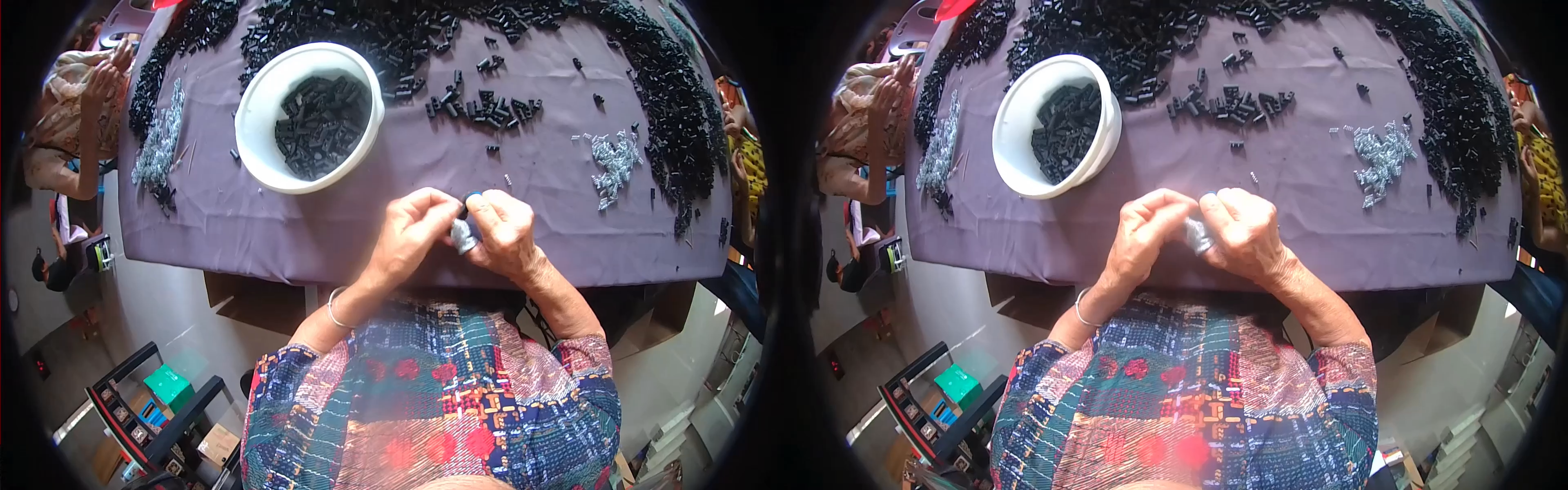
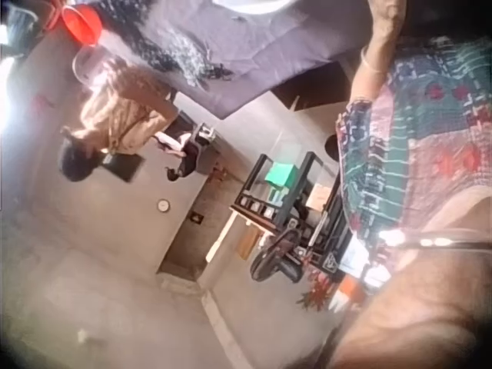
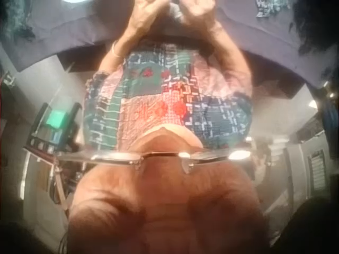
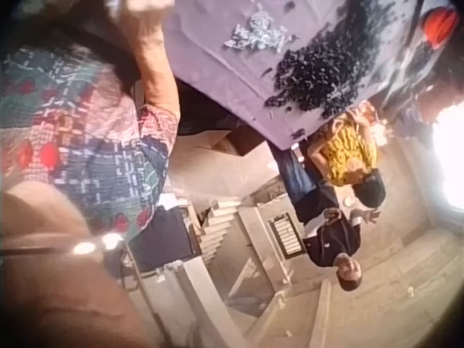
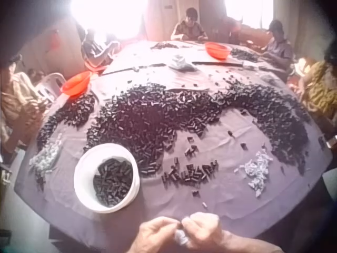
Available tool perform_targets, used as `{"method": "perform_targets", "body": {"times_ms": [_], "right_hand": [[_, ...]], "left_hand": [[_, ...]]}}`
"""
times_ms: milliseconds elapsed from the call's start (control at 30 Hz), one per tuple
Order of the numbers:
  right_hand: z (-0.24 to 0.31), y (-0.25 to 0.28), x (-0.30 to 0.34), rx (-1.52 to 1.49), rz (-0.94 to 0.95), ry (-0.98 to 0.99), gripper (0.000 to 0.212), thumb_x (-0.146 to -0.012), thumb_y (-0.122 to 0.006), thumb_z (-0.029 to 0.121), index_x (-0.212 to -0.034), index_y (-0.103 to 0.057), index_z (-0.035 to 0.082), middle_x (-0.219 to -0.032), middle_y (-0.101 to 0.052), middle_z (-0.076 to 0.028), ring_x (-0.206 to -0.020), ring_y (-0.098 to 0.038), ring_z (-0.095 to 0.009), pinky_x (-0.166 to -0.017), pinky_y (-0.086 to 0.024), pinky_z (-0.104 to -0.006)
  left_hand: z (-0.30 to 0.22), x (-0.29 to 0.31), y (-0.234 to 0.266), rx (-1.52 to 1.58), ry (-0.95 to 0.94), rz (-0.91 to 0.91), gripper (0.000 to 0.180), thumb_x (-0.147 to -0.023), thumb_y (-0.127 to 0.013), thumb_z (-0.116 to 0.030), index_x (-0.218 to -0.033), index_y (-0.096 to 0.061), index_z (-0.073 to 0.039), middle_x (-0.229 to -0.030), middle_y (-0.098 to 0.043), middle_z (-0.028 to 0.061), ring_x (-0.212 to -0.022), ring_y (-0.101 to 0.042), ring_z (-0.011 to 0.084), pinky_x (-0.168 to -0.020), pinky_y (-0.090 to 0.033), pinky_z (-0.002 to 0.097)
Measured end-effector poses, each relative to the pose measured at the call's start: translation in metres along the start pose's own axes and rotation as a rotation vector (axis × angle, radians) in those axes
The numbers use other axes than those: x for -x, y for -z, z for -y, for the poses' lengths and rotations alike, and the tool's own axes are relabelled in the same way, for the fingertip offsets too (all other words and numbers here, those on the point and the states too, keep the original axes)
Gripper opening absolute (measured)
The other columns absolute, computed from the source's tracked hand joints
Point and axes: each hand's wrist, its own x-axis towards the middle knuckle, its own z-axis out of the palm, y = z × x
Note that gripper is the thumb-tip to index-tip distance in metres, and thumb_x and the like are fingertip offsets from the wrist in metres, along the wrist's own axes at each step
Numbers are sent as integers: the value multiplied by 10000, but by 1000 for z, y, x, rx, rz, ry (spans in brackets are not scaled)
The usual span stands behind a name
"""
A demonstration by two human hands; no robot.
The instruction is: Sorting and inspecting small black plastic components at a workshop table.
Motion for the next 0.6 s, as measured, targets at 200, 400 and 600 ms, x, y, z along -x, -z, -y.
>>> {"method": "perform_targets", "body": {"times_ms": [200, 400, 600], "right_hand": [[0, 25, -13, -188, 49, -65, 319, -653, -741, 123, -889, -568, -3, -767, -573, -148, -687, -593, -309, -587, -503, -379], [-30, 41, -4, 32, -103, -415, 208, -689, -669, 12, -877, -580, 25, -788, -562, -114, -701, -582, -308, -604, -482, -390], [-35, 37, -15, 82, -28, -428, 158, -737, -613, 51, -890, -576, 57, -824, -562, -112, -753, -582, -322, -653, -469, -405]], "left_hand": [[-14, 21, -1, -387, -333, -187, 119, -809, -666, -14, -916, -620, 12, -845, -640, 79, -751, -615, 147, -667, -505, 256], [-70, 14, 42, -1111, -940, -682, 227, -712, -746, -6, -922, -674, -55, -833, -643, 87, -789, -622, 233, -682, -499, 319], [-88, 2, 51, -1403, -848, -810, 360, -687, -760, -55, -1028, -647, -54, -895, -630, 76, -883, -576, 266, -768, -472, 362]]}}
